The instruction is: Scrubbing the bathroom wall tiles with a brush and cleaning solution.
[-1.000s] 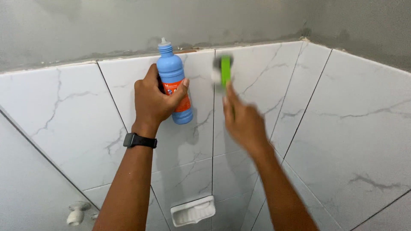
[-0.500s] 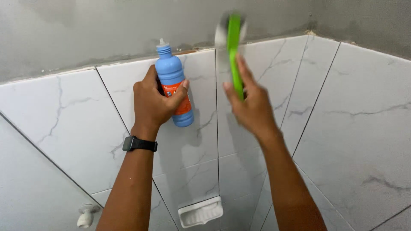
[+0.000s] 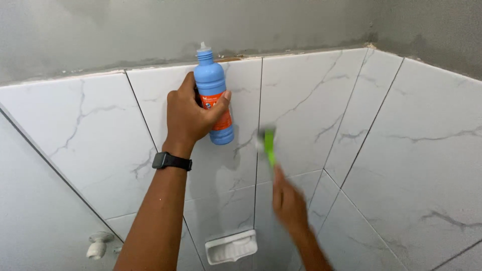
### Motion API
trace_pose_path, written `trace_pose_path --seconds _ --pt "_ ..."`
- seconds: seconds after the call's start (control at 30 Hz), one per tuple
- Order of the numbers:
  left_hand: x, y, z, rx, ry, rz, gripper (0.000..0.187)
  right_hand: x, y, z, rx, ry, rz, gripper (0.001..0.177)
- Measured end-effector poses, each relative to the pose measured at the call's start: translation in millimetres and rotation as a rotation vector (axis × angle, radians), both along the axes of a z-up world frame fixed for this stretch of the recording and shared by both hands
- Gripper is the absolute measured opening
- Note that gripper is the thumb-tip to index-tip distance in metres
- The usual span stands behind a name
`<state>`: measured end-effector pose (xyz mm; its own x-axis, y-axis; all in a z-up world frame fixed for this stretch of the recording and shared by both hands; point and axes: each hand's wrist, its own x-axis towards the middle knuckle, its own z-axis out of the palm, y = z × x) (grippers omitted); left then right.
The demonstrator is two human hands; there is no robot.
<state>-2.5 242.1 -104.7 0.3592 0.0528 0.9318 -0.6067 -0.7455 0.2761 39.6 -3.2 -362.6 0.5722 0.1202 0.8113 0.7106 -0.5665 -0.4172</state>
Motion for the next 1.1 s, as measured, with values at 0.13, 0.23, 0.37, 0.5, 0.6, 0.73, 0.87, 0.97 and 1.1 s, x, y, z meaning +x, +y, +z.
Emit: trace_pose_path --seconds 0.13,0.23,0.37,0.5,0.6,0.73,0.87,0.97,1.1 --pt "-2.0 0.1 0.4 0.000 0.045 0.019 0.048 -25.1 0.7 184.4 -0.036 -0.163 -0.105 0.047" --pt "-9.7 -2.3 2.9 -0.017 0.017 -0.045 0.045 -35.5 0.6 223.8 -0.047 -0.062 -0.093 0.047" --pt "-6.9 -1.1 1.7 -0.019 0.055 -0.034 0.045 -27.1 1.8 119.7 -0.097 -0.006 -0.166 0.049" --pt "-2.6 3.2 -1.7 0.010 0.075 -0.002 0.047 -35.1 12.9 -42.0 -0.031 0.199 -0.169 0.054" --pt "-10.0 -1.0 8.3 0.041 -0.013 -0.052 0.044 -11.3 14.2 -63.5 0.006 0.239 -0.152 0.054" --pt "-9.6 0.7 3.0 0.012 0.062 -0.040 0.047 0.3 -3.5 111.3 0.034 0.086 -0.179 0.052" --pt "-6.6 3.1 1.9 -0.007 0.092 -0.036 0.047 -14.3 -25.3 217.0 0.025 0.126 -0.204 0.050" --pt "-10.2 0.8 4.7 -0.005 0.098 -0.038 0.048 -17.1 -31.7 198.9 -0.022 0.147 -0.220 0.049" --pt "-13.4 0.9 4.2 -0.007 0.075 -0.025 0.047 -11.4 -34.9 45.9 -0.175 0.138 -0.252 0.054"
